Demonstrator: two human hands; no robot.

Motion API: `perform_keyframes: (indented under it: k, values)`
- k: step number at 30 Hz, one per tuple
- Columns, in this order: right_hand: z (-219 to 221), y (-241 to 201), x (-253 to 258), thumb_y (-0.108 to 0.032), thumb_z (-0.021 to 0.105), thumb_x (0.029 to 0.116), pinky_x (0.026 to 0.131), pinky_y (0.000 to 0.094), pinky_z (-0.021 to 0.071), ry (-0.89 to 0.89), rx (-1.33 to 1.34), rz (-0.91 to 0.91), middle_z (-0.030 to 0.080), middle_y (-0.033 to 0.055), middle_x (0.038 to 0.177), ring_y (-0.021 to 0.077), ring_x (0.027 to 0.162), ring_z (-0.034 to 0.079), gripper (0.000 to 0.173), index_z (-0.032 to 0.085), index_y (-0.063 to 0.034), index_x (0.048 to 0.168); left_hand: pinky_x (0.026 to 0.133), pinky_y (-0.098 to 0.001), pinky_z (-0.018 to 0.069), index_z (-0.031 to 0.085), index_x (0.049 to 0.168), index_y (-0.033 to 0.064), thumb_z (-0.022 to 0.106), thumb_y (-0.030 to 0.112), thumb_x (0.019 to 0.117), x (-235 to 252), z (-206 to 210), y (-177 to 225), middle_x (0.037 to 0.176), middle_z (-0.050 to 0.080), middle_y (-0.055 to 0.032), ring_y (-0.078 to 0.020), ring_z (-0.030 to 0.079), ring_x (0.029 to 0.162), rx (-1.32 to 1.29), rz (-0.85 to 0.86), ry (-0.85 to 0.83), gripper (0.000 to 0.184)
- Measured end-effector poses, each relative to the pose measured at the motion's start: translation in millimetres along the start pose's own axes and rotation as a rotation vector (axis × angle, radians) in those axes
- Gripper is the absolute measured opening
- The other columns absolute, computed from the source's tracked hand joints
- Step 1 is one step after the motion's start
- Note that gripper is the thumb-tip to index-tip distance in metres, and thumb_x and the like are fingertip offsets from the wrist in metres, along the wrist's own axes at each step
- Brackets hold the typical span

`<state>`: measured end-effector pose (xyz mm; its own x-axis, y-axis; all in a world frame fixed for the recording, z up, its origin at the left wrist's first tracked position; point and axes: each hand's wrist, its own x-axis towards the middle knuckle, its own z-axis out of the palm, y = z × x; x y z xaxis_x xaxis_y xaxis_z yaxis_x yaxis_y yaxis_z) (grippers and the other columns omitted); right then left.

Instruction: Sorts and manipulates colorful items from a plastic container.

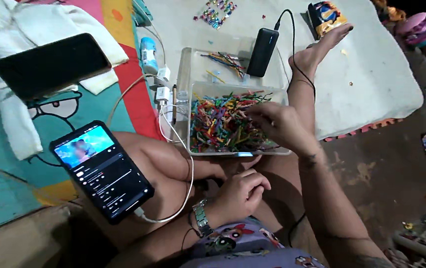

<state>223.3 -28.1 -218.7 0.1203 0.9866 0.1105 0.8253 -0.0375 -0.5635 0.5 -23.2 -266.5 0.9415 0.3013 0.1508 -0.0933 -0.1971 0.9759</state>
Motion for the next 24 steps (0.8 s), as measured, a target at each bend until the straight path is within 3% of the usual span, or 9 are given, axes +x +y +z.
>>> perform_keyframes:
  k: [2,6,12,16,20,24]
  values:
    - [-10,5,-8,-0.005,0.059,0.0962,0.078,0.0403,0.0591,-0.022,0.001,-0.007,0.071,0.0110,0.095,0.0214,0.084,0.069,0.017,0.074,-0.0024,0.104,0.076,-0.0231,0.0542,0.070,0.103,-0.0002,0.053,0.003,0.0970,2,1,1,0.095,0.067,-0.0116,-0.0133,0.065,0.086,-0.018,-0.016,0.002,0.019]
    - [-1,5,-14,-0.002,0.064,0.0943,0.081,0.0549,0.0583,-0.245,-0.064,0.121,0.073,0.0133,0.100,0.0308,0.092,0.071,0.015,0.077,-0.0064,0.102,0.078,-0.0244,0.0540,0.070,0.103,0.0001,0.054,0.003,0.0965,3,7,1,0.096,0.067,-0.0116,-0.0141,0.065,0.087,-0.055,0.000,-0.050,0.018]
    - [38,5,-2,-0.012,0.069,0.0935,0.070,0.0493,0.0595,-0.311,-0.054,-0.101,0.071,0.0076,0.094,0.0258,0.084,0.071,0.015,0.080,-0.0168,0.102,0.081,-0.0249,0.0543,0.070,0.102,-0.0003,0.054,0.002,0.0965,0,6,1,0.096,0.068,-0.0116,-0.0145,0.065,0.089,-0.040,0.013,-0.040,0.018]
    - [50,8,9,-0.014,0.070,0.0936,0.082,0.0562,0.0555,-0.418,-0.197,-0.167,0.069,0.0137,0.099,0.0352,0.095,0.068,0.010,0.079,-0.0135,0.098,0.078,-0.0254,0.0542,0.070,0.103,-0.0003,0.053,0.003,0.0969,-1,6,1,0.095,0.067,-0.0119,-0.0148,0.065,0.086,-0.054,0.026,-0.052,0.018]
    - [40,15,5,-0.013,0.072,0.0919,0.083,0.0490,0.0578,-0.300,-0.068,-0.201,0.069,0.0097,0.098,0.0273,0.095,0.068,0.008,0.079,-0.0117,0.093,0.080,-0.0268,0.0552,0.070,0.102,-0.0006,0.054,0.002,0.0968,-3,5,4,0.095,0.067,-0.0126,-0.0166,0.066,0.089,-0.053,0.072,-0.046,0.017]
    - [19,16,-4,-0.013,0.068,0.0921,0.084,0.0386,0.0595,-0.084,0.102,-0.150,0.071,0.0065,0.104,0.0175,0.096,0.069,0.013,0.079,-0.0101,0.099,0.083,-0.0286,0.0546,0.070,0.100,-0.0035,0.054,0.000,0.0958,2,2,7,0.093,0.068,-0.0143,-0.0191,0.066,0.090,-0.061,0.133,0.029,0.017]
